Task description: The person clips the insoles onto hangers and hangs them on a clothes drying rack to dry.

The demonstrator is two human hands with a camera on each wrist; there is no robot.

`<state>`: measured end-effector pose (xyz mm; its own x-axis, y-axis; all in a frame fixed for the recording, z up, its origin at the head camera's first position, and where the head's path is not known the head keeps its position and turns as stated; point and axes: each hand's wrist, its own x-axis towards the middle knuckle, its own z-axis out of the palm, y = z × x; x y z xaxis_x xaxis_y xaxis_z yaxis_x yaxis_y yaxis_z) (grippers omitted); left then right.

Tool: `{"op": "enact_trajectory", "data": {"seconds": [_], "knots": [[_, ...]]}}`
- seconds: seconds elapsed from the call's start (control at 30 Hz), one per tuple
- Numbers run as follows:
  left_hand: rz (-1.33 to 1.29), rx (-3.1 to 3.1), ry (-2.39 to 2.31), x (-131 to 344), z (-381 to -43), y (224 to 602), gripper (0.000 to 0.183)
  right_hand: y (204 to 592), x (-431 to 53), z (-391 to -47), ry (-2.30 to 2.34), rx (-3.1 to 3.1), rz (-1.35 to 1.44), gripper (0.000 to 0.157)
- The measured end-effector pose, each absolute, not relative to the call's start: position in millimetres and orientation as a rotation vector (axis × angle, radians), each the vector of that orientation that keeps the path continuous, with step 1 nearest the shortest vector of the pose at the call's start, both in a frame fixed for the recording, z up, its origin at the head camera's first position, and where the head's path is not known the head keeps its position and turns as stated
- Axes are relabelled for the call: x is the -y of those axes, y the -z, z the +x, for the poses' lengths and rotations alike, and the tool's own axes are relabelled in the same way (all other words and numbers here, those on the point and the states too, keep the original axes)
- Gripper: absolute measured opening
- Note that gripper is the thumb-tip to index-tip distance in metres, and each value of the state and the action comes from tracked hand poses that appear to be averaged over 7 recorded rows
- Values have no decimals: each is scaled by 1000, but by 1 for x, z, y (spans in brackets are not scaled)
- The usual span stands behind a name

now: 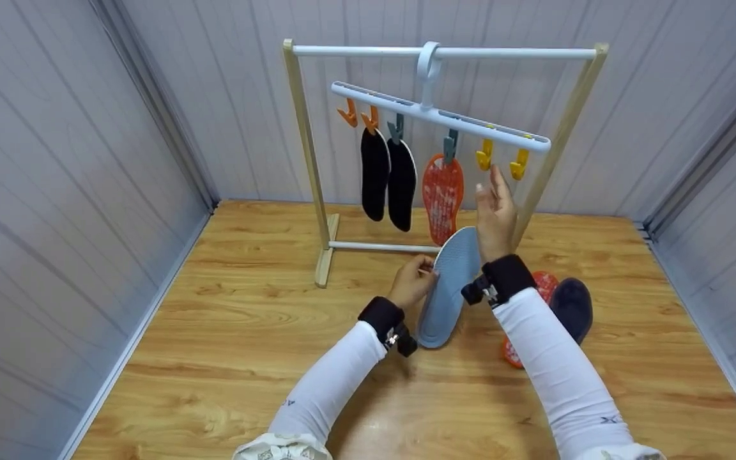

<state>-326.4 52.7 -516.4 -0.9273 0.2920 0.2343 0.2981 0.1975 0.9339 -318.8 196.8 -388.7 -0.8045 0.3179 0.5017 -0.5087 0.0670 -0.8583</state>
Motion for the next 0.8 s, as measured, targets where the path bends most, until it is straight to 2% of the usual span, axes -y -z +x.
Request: {"op": "enact_trajectory", "data": {"seconds": [0.23, 0.43, 0.6, 0.8], "knots": [[-629, 2381, 1910, -50, -327, 514, 15, 375, -194, -328, -1747, 1712, 174, 53], [-699, 2354, 1909, -43, -318, 494, 17, 362, -190, -336, -1761, 1619, 170, 51], [-685, 2345, 1886, -45, -329, 510, 15, 353, -185, -341, -1788, 1586, 165, 48], [-638, 2352, 1906, -46, -328, 508, 13, 356, -190, -361, -1792, 1569, 99, 42]]}}
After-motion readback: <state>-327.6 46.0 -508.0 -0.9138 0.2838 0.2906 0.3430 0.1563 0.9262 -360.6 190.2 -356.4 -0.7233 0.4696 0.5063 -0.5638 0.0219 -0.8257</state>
